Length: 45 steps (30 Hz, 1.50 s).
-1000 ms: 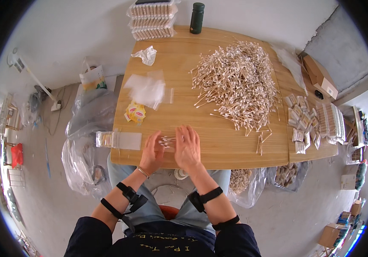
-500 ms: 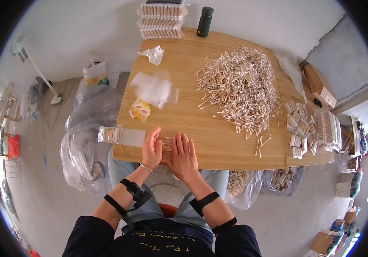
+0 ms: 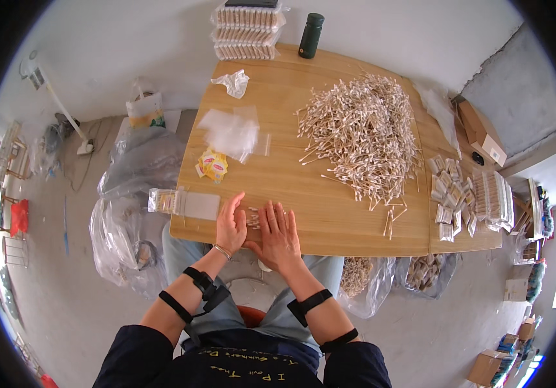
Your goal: Gathering loose cotton swabs into a organized bundle and placing them into a plastic bag.
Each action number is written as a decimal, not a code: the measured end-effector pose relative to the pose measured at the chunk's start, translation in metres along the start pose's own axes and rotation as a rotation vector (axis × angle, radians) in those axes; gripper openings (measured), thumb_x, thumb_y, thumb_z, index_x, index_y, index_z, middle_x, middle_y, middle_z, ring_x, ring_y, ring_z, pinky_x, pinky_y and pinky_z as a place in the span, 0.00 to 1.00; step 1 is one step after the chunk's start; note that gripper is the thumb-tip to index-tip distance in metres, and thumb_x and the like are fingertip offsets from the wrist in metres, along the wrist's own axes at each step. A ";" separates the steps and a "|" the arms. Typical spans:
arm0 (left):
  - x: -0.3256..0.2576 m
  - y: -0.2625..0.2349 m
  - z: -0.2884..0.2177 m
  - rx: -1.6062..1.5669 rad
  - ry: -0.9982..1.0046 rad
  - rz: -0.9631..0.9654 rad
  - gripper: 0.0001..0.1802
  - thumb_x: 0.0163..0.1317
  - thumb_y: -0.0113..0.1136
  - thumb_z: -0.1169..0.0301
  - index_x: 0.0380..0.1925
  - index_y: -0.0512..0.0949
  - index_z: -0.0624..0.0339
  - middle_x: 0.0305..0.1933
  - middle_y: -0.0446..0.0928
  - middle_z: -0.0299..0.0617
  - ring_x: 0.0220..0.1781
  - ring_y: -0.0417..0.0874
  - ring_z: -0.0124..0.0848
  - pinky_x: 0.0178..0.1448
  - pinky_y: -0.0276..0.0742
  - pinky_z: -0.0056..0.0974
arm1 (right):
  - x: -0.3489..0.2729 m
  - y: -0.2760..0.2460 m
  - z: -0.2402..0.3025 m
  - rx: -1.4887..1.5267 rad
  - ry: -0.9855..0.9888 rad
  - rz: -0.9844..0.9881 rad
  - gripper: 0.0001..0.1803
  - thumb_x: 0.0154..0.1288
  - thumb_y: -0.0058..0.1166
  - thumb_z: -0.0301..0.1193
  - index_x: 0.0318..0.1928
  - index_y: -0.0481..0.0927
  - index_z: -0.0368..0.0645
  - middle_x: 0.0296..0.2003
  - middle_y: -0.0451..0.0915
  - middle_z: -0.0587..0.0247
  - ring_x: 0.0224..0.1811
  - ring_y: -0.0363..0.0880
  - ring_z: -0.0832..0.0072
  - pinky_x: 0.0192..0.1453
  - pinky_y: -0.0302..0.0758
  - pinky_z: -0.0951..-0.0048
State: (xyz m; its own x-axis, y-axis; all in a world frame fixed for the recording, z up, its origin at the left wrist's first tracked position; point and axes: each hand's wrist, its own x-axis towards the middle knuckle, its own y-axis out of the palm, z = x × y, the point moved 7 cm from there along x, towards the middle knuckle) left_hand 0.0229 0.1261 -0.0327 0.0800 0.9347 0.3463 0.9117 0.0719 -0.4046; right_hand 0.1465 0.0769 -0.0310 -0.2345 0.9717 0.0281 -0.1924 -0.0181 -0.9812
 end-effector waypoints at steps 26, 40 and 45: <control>0.002 -0.003 -0.003 0.034 0.014 -0.025 0.22 0.61 0.47 0.81 0.57 0.70 0.64 0.54 0.74 0.54 0.54 0.77 0.48 0.58 0.74 0.44 | 0.042 -0.009 -0.025 -0.055 -0.126 0.071 0.36 0.68 0.40 0.57 0.72 0.57 0.60 0.74 0.50 0.59 0.78 0.42 0.57 0.78 0.39 0.48; 0.001 -0.002 -0.001 0.025 -0.001 -0.003 0.23 0.60 0.46 0.82 0.57 0.69 0.63 0.55 0.74 0.55 0.57 0.74 0.52 0.60 0.72 0.47 | 0.039 -0.001 -0.024 0.025 -0.105 0.022 0.34 0.67 0.45 0.55 0.71 0.62 0.61 0.74 0.48 0.55 0.77 0.40 0.52 0.78 0.39 0.48; 0.003 -0.001 -0.002 -0.009 -0.036 -0.007 0.23 0.59 0.46 0.83 0.57 0.69 0.64 0.55 0.74 0.55 0.56 0.74 0.53 0.60 0.72 0.46 | 0.020 -0.014 -0.045 0.214 -0.012 -0.105 0.36 0.67 0.44 0.56 0.72 0.59 0.59 0.75 0.48 0.59 0.78 0.39 0.56 0.78 0.37 0.50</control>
State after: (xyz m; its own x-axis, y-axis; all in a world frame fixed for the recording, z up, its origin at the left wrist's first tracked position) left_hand 0.0225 0.1279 -0.0298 0.0592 0.9461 0.3183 0.9160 0.0753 -0.3942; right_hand 0.1878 0.1073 -0.0256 -0.2137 0.9680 0.1312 -0.4132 0.0321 -0.9101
